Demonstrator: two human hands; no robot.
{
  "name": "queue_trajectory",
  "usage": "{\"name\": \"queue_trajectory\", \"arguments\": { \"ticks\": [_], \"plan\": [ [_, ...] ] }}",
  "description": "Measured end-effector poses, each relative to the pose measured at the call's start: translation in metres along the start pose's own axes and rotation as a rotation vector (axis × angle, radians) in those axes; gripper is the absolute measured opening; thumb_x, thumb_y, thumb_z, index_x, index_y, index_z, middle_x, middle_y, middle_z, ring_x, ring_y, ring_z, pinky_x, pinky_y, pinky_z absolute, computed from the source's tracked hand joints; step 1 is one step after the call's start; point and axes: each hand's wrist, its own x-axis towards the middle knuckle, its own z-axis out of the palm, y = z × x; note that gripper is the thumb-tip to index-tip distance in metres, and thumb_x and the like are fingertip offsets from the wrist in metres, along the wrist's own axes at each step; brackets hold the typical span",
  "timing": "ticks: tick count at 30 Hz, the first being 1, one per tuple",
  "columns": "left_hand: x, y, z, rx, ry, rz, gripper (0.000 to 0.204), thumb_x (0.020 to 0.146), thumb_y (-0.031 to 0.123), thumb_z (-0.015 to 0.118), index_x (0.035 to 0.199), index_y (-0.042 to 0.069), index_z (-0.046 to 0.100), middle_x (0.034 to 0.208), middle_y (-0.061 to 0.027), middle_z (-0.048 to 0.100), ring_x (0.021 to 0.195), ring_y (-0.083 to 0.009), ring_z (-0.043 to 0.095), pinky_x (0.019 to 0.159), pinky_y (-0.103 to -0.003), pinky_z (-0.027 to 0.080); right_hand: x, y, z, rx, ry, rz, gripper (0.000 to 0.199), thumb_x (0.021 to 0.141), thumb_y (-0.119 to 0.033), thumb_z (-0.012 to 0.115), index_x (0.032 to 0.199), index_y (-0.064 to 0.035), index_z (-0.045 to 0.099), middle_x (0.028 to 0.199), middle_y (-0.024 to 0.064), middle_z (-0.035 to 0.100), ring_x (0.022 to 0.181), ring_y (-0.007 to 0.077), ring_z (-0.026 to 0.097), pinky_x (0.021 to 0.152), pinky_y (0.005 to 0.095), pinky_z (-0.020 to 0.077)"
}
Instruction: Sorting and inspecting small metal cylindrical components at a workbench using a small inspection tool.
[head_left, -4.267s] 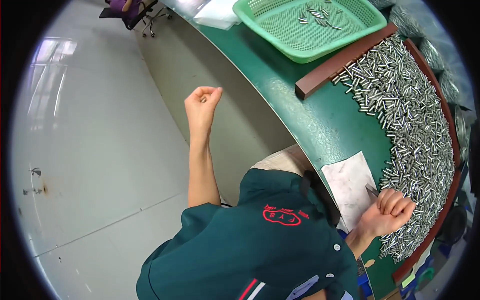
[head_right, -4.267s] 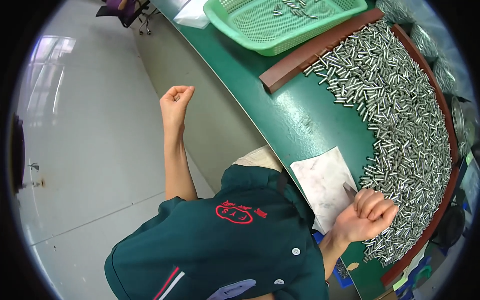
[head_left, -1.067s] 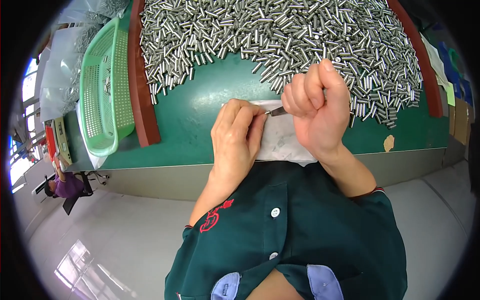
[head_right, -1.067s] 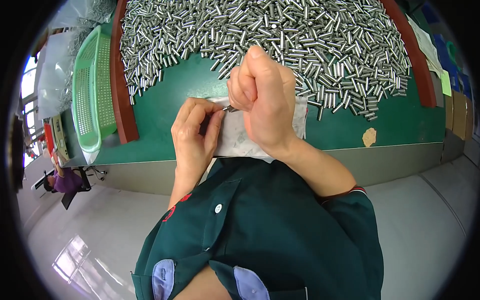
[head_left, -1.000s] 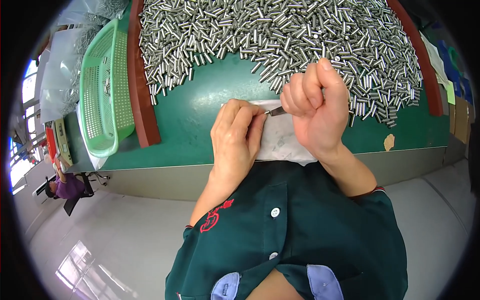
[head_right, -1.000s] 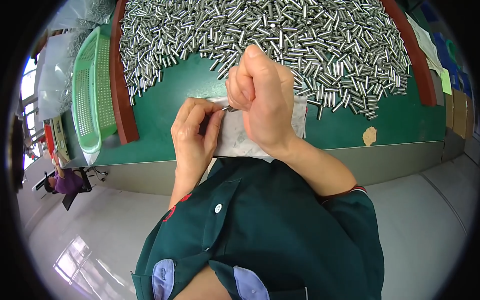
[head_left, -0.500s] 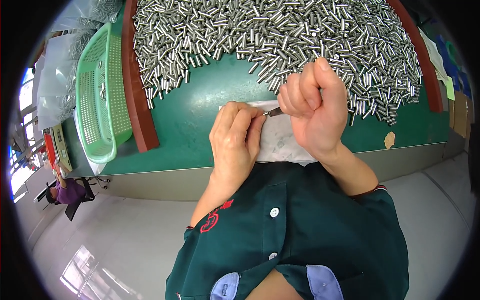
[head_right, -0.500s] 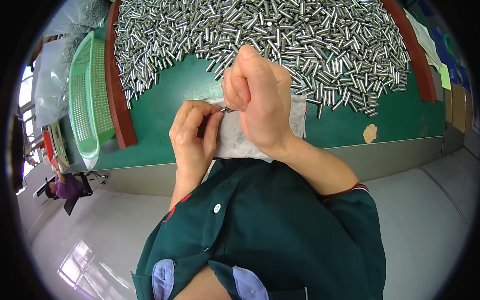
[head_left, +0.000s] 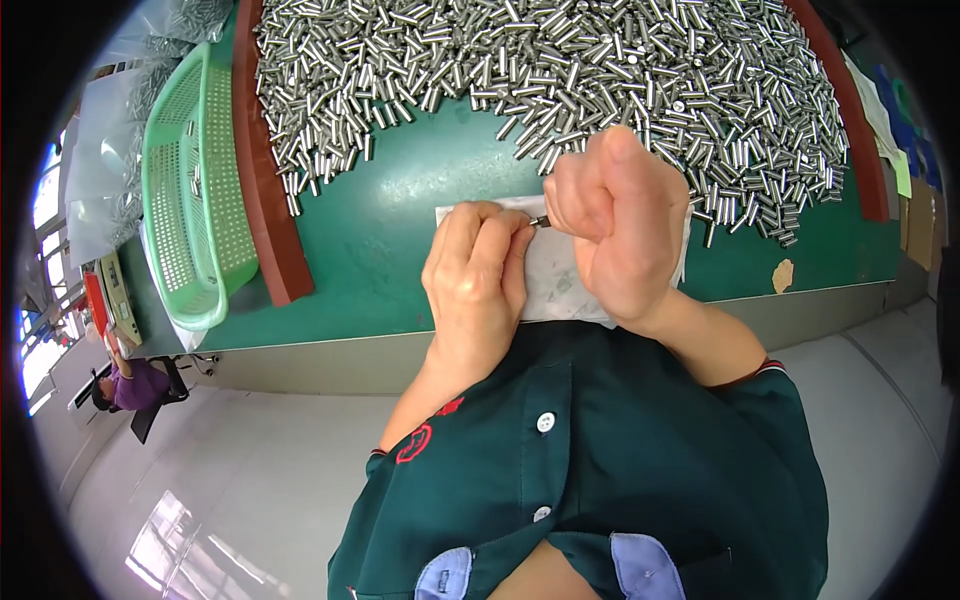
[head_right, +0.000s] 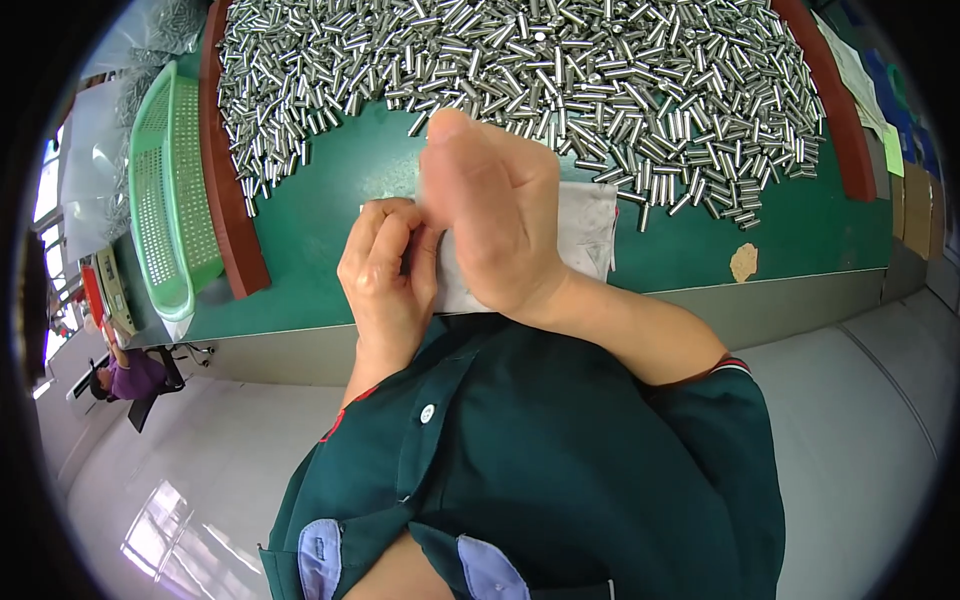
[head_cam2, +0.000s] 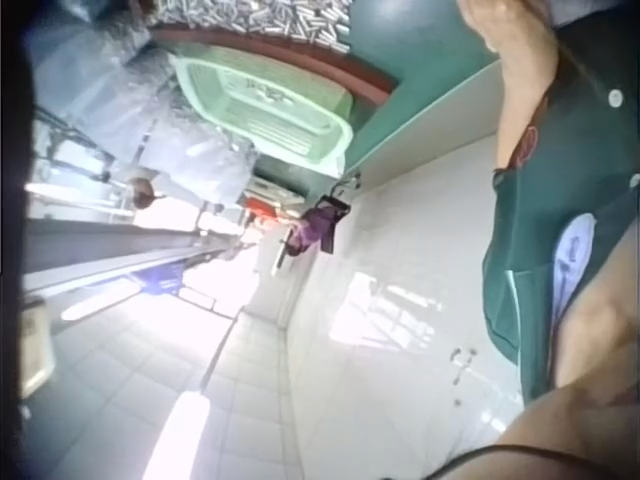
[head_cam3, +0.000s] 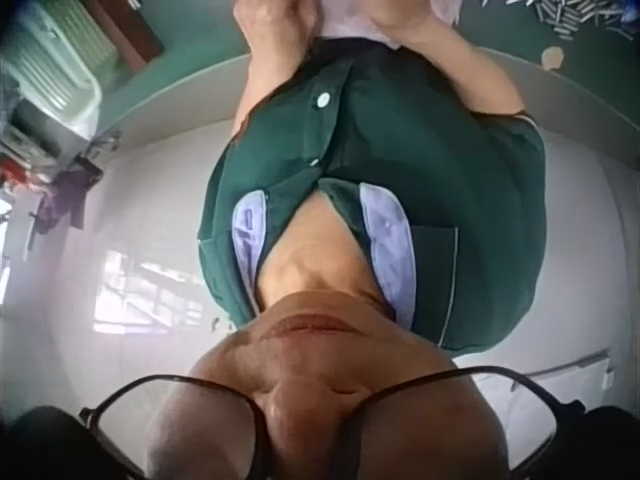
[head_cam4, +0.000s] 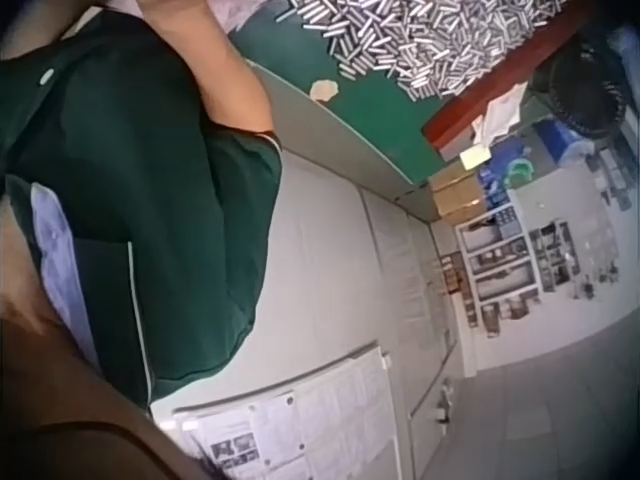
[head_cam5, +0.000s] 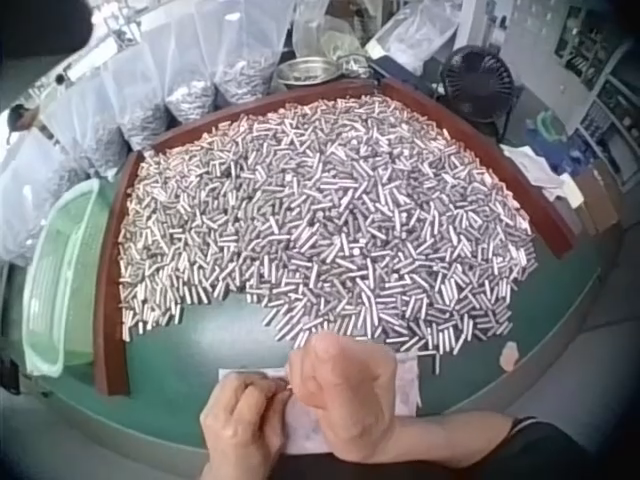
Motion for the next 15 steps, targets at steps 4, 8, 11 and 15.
{"name": "queue_trajectory", "arguments": {
  "ticks": [4, 8, 11, 15],
  "plan": [
    [-0.001, 0.003, -0.007, -0.103, -0.008, -0.058, 0.011, 0.067, -0.005, 0.059, 0.073, 0.0, 0.052, 0.075, -0.0087, 0.05, 0.062, -0.0227, 0.05, 0.054, -0.029, 0.041, -0.003, -0.004, 0.0, 0.049, -0.005, 0.03, 0.041, 0.09, -0.027, 0.03, 0.053, -0.0094, 0.028, 0.044, -0.0025, 0.023, 0.04, 0.0062, 0.017, 0.039, 0.0228, 0.0155],
    [0.004, 0.001, -0.018, -0.88, -0.134, -0.541, 0.001, 0.078, -0.002, 0.053, 0.078, -0.002, 0.053, 0.081, -0.0065, 0.055, 0.066, -0.01, 0.05, 0.06, -0.022, 0.043, -0.002, -0.005, -0.001, 0.064, 0.018, 0.05, 0.04, 0.09, -0.023, 0.029, 0.052, -0.0096, 0.028, 0.044, -0.0022, 0.023, 0.04, 0.0064, 0.017, 0.039, 0.023, 0.0157],
    [0.008, -0.002, -0.023, -1.038, -0.175, -0.586, 0.009, 0.081, 0.0, 0.05, 0.088, -0.004, 0.054, 0.081, -0.0057, 0.055, 0.069, -0.0089, 0.05, 0.064, -0.021, 0.042, -0.004, -0.005, 0.0, 0.047, 0.01, 0.053, 0.04, 0.09, -0.021, 0.028, 0.052, -0.0093, 0.028, 0.044, -0.002, 0.024, 0.04, 0.0064, 0.018, 0.039, 0.0232, 0.0165],
    [0.007, -0.006, -0.024, -1.109, -0.207, -0.586, 0.011, 0.081, 0.0, 0.05, 0.091, -0.003, 0.054, 0.082, -0.0055, 0.055, 0.071, -0.0088, 0.049, 0.067, -0.021, 0.041, -0.004, -0.007, 0.0, 0.031, -0.004, 0.04, 0.039, 0.09, -0.021, 0.029, 0.052, -0.0092, 0.028, 0.044, -0.0018, 0.024, 0.04, 0.0064, 0.018, 0.039, 0.0233, 0.0167]
  ]
}}
